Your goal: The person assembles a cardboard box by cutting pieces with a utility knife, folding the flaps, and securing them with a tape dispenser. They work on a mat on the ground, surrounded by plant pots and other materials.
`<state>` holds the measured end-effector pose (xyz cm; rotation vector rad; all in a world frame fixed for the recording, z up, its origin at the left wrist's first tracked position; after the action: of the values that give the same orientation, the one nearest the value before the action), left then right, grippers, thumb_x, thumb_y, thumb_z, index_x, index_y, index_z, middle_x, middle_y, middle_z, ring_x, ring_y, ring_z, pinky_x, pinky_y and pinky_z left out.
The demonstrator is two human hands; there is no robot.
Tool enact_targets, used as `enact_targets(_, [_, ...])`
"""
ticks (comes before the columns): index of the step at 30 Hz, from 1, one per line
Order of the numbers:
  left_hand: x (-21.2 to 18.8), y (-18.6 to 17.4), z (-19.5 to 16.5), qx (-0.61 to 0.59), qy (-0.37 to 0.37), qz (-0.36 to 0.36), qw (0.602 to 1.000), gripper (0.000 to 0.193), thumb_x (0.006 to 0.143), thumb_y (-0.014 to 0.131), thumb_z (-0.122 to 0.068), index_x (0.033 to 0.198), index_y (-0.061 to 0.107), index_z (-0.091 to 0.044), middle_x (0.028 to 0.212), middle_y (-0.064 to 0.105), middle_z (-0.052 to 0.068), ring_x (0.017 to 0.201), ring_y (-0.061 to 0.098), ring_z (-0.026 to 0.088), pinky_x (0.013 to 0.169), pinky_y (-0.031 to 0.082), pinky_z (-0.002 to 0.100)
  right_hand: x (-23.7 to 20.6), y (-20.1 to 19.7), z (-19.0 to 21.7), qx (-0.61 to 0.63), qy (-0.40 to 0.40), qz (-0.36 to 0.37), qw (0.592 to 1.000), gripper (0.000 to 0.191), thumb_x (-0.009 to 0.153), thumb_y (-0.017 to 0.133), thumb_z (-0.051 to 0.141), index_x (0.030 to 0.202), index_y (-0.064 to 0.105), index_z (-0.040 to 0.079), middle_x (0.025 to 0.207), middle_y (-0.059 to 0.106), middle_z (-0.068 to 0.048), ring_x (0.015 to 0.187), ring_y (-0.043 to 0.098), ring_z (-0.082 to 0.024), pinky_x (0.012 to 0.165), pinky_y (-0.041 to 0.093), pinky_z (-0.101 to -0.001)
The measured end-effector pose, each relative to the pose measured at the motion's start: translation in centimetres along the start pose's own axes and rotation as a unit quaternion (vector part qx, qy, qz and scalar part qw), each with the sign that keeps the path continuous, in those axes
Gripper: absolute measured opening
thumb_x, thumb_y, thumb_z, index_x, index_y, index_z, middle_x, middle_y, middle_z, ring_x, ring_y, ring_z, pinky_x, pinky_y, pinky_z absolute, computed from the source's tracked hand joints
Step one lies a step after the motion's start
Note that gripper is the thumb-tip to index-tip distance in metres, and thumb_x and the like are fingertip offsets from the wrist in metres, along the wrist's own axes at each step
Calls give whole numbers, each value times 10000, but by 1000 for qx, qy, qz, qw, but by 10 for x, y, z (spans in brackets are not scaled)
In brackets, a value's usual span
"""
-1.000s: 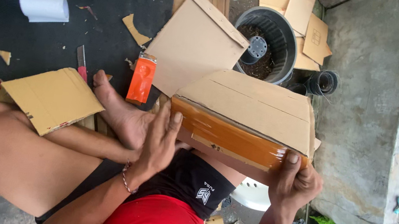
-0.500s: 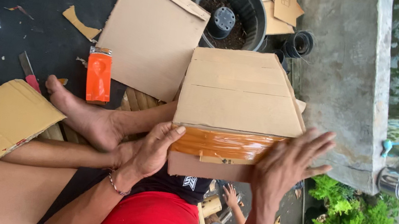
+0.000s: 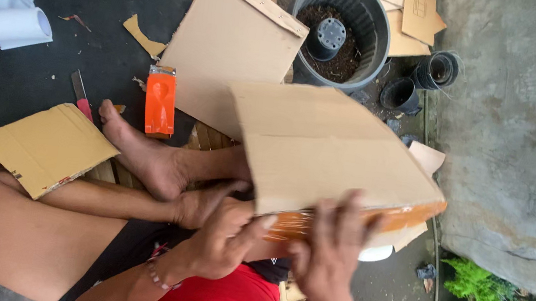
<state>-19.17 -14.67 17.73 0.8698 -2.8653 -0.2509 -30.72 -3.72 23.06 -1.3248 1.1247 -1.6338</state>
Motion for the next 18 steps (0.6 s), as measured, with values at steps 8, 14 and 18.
enact_targets(8, [-15,-69,48,44,-6,-126,991,334,1127,496,-274,991,616,6,755,550,4,702,497,65,636,436,229,13,38,-130,428,368,-39,825,658,846,804,339,1315,583,-67,1130,698,-208,986,682,-255,853,560,-421])
enact_targets(14, [9,-60,165,-15,-108,-158,981,356,1104,511,-310,1178,624,20,1034,694,66,959,613,135,865,512,308,6,97,-144,282,380,80,878,524,901,816,333,1231,625,-25,986,736,-163,864,714,-199,743,587,-328])
enact_targets(18, [-8,-85,188,263,-237,-142,924,396,1068,573,-382,1239,638,-30,1085,711,158,1042,713,280,888,531,386,-21,118,-158,210,469,138,846,626,830,820,359,1274,594,-21,965,724,-215,791,740,-252,653,606,-380])
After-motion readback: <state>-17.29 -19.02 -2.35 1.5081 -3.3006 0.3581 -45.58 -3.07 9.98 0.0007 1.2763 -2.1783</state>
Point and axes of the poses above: each hand's wrist, its own x-axis towards the middle knuckle, its own y-axis out of the palm, z = x × y, the point moved 7 cm from there along x, towards the middle knuckle
